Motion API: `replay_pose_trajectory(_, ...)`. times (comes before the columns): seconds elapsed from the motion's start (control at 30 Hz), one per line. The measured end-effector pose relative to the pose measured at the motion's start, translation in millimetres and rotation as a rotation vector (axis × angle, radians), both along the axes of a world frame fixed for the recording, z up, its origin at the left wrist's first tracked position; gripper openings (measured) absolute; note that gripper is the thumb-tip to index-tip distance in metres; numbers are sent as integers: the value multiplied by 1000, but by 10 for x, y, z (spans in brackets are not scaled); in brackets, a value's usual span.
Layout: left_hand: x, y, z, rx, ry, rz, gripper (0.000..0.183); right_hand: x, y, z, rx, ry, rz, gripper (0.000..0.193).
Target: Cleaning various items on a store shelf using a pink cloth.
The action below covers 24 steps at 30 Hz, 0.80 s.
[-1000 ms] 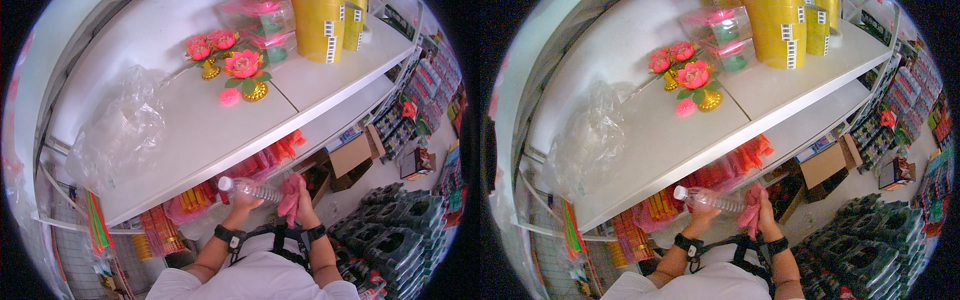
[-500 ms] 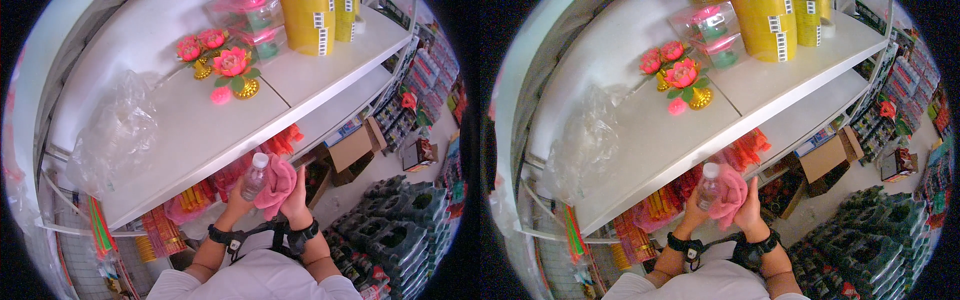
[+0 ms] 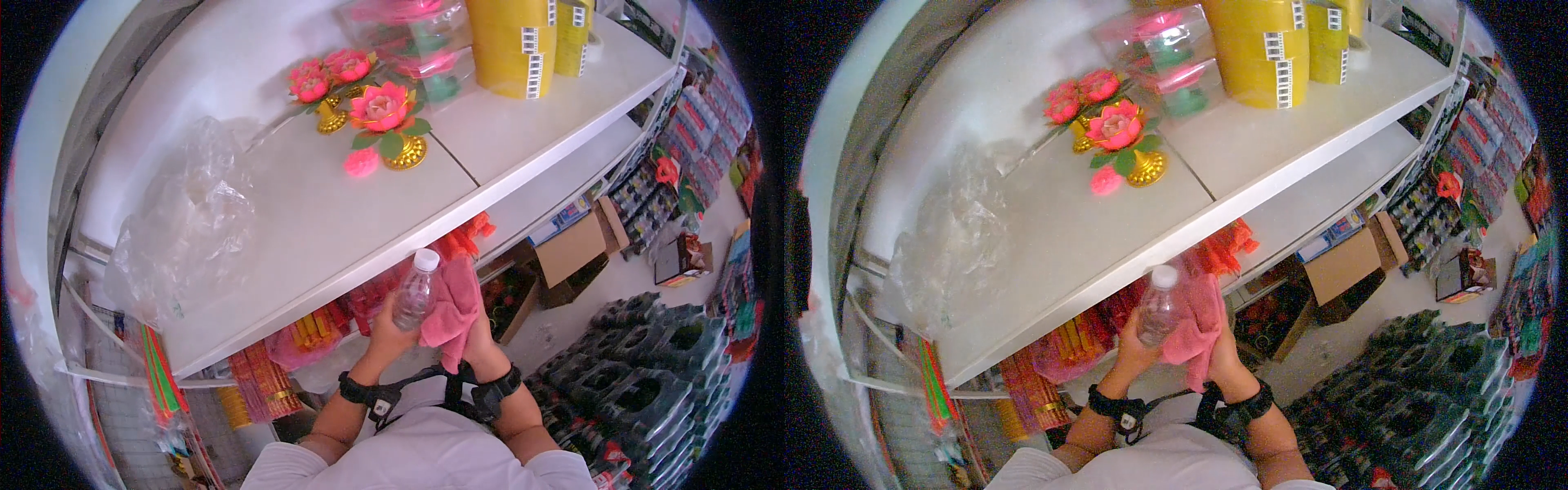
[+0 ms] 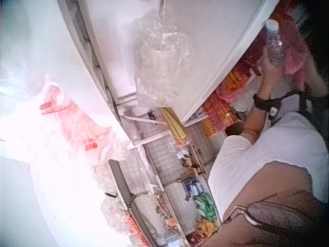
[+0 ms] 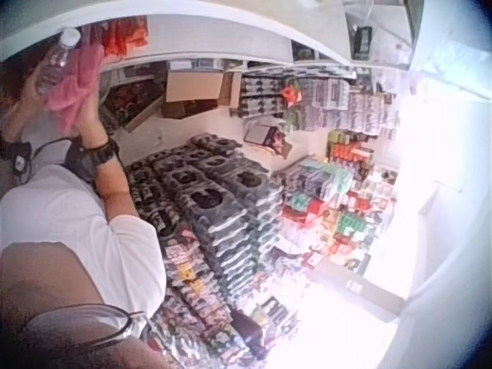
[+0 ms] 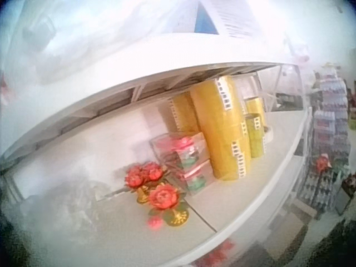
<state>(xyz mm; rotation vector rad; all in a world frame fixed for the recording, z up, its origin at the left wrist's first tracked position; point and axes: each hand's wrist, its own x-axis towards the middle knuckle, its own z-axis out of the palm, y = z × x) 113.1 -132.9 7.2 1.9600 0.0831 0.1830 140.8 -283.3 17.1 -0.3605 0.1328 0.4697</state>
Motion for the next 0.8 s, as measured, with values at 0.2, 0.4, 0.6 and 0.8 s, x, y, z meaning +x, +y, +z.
replay_pose_trajectory(0.2, 57, 30, 11, 104, 57, 33, 58, -84, -270, -196, -191, -119, 148, 48)
replay_pose_trajectory(0.4, 23, 33, 299, -54, 100, -470, 66, -19, -431, -402, -20, 308, 98, 38)
replay_pose_trajectory(0.6, 6, -205, 177, -13, 80, -694, 73, -135, -279, -254, -273, 66, -29, 38)
replay_pose_trajectory(0.8, 16, 54, 92, -549, 227, -509, 73, -126, -506, -182, -536, -296, 29, 38)
